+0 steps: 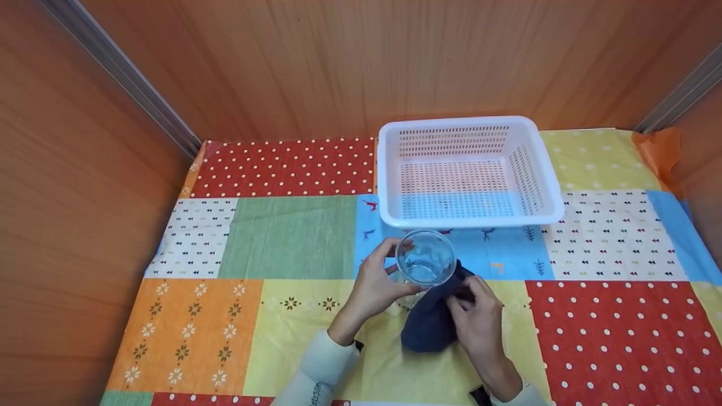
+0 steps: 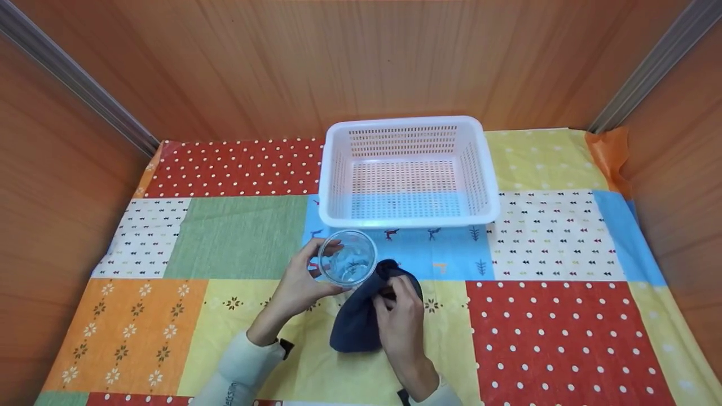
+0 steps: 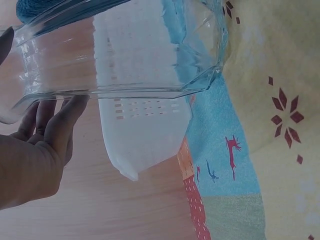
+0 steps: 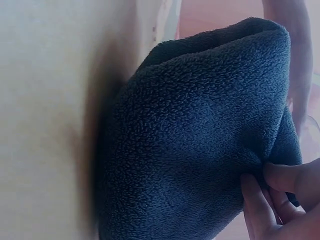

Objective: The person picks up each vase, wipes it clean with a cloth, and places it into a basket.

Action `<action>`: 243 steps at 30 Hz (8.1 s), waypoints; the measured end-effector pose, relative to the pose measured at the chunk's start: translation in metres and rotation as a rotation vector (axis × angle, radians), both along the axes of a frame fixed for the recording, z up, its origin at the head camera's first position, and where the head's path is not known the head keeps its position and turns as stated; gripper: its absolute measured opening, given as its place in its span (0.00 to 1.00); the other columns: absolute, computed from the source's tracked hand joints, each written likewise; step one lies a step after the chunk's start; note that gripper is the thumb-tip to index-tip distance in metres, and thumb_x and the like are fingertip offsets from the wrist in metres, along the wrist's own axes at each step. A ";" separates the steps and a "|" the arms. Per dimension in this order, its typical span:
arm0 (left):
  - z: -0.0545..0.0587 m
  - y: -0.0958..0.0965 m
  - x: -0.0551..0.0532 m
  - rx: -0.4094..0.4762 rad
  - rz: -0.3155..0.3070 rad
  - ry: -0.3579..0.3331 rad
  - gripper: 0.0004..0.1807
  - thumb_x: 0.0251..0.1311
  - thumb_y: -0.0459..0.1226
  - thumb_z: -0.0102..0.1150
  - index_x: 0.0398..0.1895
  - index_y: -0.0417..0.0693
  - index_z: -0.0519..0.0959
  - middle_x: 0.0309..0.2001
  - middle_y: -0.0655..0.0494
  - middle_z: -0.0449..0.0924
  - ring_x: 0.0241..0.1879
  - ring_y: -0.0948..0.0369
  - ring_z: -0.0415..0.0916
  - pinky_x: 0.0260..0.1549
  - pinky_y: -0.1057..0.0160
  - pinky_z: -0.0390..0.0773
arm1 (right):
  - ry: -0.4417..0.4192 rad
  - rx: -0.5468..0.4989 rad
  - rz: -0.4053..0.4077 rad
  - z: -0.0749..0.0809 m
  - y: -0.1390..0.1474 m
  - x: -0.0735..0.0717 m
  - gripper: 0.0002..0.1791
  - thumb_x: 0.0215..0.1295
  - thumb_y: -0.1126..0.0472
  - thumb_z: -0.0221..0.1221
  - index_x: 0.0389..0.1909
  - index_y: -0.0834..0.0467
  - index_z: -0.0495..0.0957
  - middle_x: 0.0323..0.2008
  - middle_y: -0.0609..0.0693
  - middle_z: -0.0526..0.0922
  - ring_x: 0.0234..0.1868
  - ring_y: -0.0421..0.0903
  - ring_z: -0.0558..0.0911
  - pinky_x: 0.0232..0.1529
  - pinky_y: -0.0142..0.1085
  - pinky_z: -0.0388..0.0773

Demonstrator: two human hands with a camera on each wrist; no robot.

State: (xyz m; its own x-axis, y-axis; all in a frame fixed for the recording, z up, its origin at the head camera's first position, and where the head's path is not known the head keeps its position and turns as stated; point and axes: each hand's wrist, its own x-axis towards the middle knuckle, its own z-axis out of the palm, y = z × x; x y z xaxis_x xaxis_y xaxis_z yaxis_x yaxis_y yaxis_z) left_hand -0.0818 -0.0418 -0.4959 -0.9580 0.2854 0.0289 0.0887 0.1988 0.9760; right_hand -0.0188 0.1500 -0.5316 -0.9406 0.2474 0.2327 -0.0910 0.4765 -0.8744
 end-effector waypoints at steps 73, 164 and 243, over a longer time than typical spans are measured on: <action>0.000 0.003 0.001 -0.010 0.017 0.019 0.38 0.46 0.38 0.86 0.62 0.48 0.78 0.56 0.53 0.81 0.61 0.45 0.76 0.61 0.44 0.81 | 0.011 0.102 0.038 -0.021 0.009 -0.001 0.13 0.56 0.81 0.69 0.31 0.62 0.79 0.33 0.51 0.81 0.39 0.53 0.87 0.37 0.38 0.88; -0.001 0.005 0.003 -0.045 0.025 0.061 0.39 0.47 0.35 0.85 0.63 0.49 0.76 0.59 0.50 0.80 0.61 0.47 0.76 0.61 0.43 0.81 | -0.030 0.087 0.077 -0.027 0.014 -0.005 0.16 0.54 0.82 0.67 0.27 0.59 0.76 0.30 0.49 0.79 0.37 0.47 0.82 0.36 0.34 0.82; -0.001 0.006 0.003 -0.062 0.025 0.036 0.40 0.48 0.36 0.85 0.66 0.50 0.75 0.61 0.48 0.79 0.60 0.53 0.76 0.61 0.44 0.81 | 0.061 0.017 0.058 0.002 0.007 -0.004 0.13 0.56 0.83 0.69 0.33 0.63 0.82 0.36 0.52 0.81 0.41 0.42 0.85 0.42 0.19 0.81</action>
State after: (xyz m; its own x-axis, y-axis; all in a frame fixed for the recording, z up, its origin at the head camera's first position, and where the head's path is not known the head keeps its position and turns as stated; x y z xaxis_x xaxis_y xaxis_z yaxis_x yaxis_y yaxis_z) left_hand -0.0789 -0.0353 -0.4972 -0.9635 0.2635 0.0469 0.1181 0.2611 0.9581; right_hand -0.0227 0.1567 -0.5294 -0.9371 0.1885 0.2939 -0.1720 0.4833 -0.8584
